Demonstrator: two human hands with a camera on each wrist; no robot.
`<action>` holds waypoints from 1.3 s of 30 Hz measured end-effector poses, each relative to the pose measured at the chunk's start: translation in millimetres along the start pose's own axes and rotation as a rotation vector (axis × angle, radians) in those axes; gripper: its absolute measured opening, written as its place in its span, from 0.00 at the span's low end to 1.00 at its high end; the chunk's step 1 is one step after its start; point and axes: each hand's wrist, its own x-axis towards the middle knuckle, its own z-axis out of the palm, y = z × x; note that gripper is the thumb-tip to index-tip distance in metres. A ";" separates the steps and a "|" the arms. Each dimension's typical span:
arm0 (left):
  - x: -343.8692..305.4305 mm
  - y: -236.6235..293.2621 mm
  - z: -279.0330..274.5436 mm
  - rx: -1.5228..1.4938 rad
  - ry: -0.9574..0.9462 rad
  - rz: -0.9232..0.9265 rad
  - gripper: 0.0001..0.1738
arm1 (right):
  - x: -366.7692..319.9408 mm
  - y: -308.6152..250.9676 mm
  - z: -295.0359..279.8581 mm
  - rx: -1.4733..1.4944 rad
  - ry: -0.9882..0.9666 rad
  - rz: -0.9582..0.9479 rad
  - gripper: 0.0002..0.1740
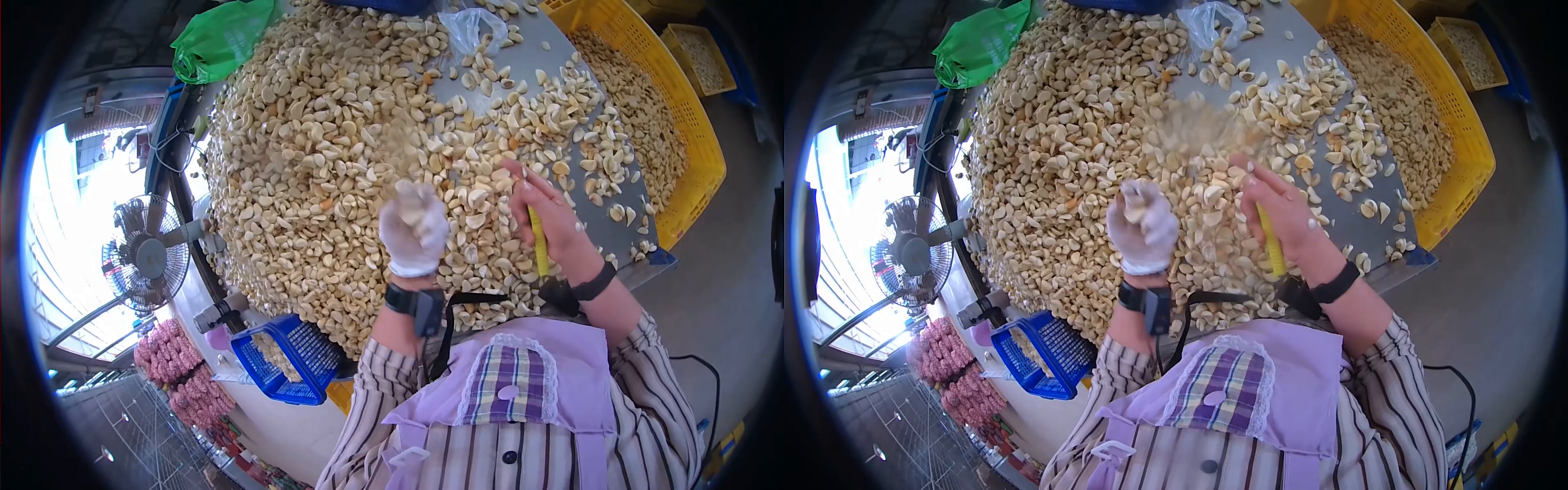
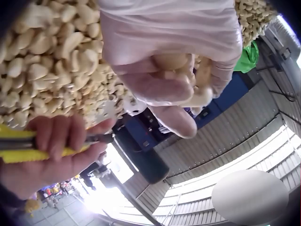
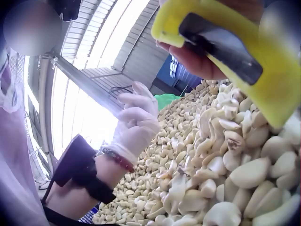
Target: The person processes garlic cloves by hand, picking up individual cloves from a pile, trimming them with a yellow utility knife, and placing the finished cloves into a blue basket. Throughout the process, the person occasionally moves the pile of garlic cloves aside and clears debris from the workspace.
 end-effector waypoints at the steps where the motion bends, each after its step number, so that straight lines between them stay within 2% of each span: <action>1: 7.4 14.6 -9.6 0.091 0.177 0.043 0.20 | 0.5 -2.2 -0.7 0.034 0.000 -0.013 0.25; 2: 16.3 23.3 -19.7 0.182 0.352 0.087 0.22 | 0.6 -3.7 -0.9 0.067 0.000 -0.027 0.25; 3: 30.1 27.9 -31.0 0.183 0.349 0.087 0.22 | 0.6 -4.1 -0.3 0.066 0.000 -0.030 0.25; 5: 52.8 34.2 -46.0 2.100 0.502 0.182 0.23 | 0.9 -4.1 1.9 0.038 0.030 -0.010 0.25; 6: 55.9 33.7 -39.6 2.100 0.500 0.184 0.23 | 0.4 -3.1 2.1 0.037 0.030 -0.012 0.25; 8: 66.1 32.1 -20.5 2.316 0.561 -0.064 0.23 | -0.3 -1.6 1.6 -0.049 0.030 -0.013 0.26; 9: 66.5 32.9 -22.0 2.151 0.500 0.024 0.20 | -0.9 -2.4 1.4 -0.045 0.038 -0.020 0.26; 10: 62.2 33.1 -22.6 2.152 0.490 0.017 0.20 | -2.8 -2.4 2.6 -0.065 0.025 -0.042 0.27; 12: 47.6 28.9 -12.7 1.047 0.646 -0.138 0.13 | -4.4 -1.4 3.9 -0.084 0.019 -0.065 0.27; 13: 40.2 25.2 -6.8 0.801 0.534 -0.087 0.13 | -5.3 0.4 5.3 -0.142 0.016 -0.061 0.28; 16: 22.8 4.8 6.8 0.668 0.511 -0.051 0.15 | -9.4 1.5 15.5 -0.217 -0.036 -0.044 0.30; 19: 10.3 -14.0 17.9 0.681 0.453 -0.038 0.17 | -12.4 3.7 22.4 -0.239 -0.105 -0.068 0.32; 22: 5.8 -27.6 19.1 0.809 0.466 -0.006 0.17 | -12.8 2.3 23.6 -0.219 -0.211 0.072 0.34; 24: 1.9 -30.5 18.3 0.621 0.341 -0.009 0.16 | -13.7 0.8 21.8 -0.166 -0.240 0.088 0.33; 26: 3.9 -36.8 16.8 0.573 0.349 0.015 0.16 | -11.0 6.1 16.8 -0.046 -0.292 0.102 0.32; 28: 8.3 -43.0 5.7 0.398 0.225 0.111 0.14 | -10.9 6.2 19.7 -0.014 -0.283 0.101 0.31; 29: 11.9 -44.8 1.4 0.264 0.226 0.095 0.11 | -10.1 5.9 20.1 0.015 -0.274 0.100 0.29; 30: 16.4 -42.9 -0.1 0.266 0.227 0.091 0.11 | -6.6 7.8 17.1 0.019 -0.272 0.099 0.29; 32: 26.4 -36.5 -3.1 -0.161 -0.010 -0.026 0.10 | 3.5 12.7 7.3 0.187 -0.064 0.177 0.27; 34: 38.5 -32.5 4.0 -0.115 -0.019 -0.015 0.11 | 1.3 -1.7 3.5 0.213 -0.027 0.164 0.26; 36: 46.5 -29.3 12.8 0.686 0.352 -0.133 0.13 | 0.1 -7.5 -0.3 0.104 -0.003 0.065 0.27; 37: 51.2 -35.1 8.4 0.853 0.393 -0.131 0.17 | 0.3 -4.8 -2.8 0.024 -0.007 0.049 0.28; 39: 53.5 -45.8 8.6 0.866 0.450 -0.114 0.16 | 0.9 -6.3 0.1 -0.033 0.021 0.034 0.29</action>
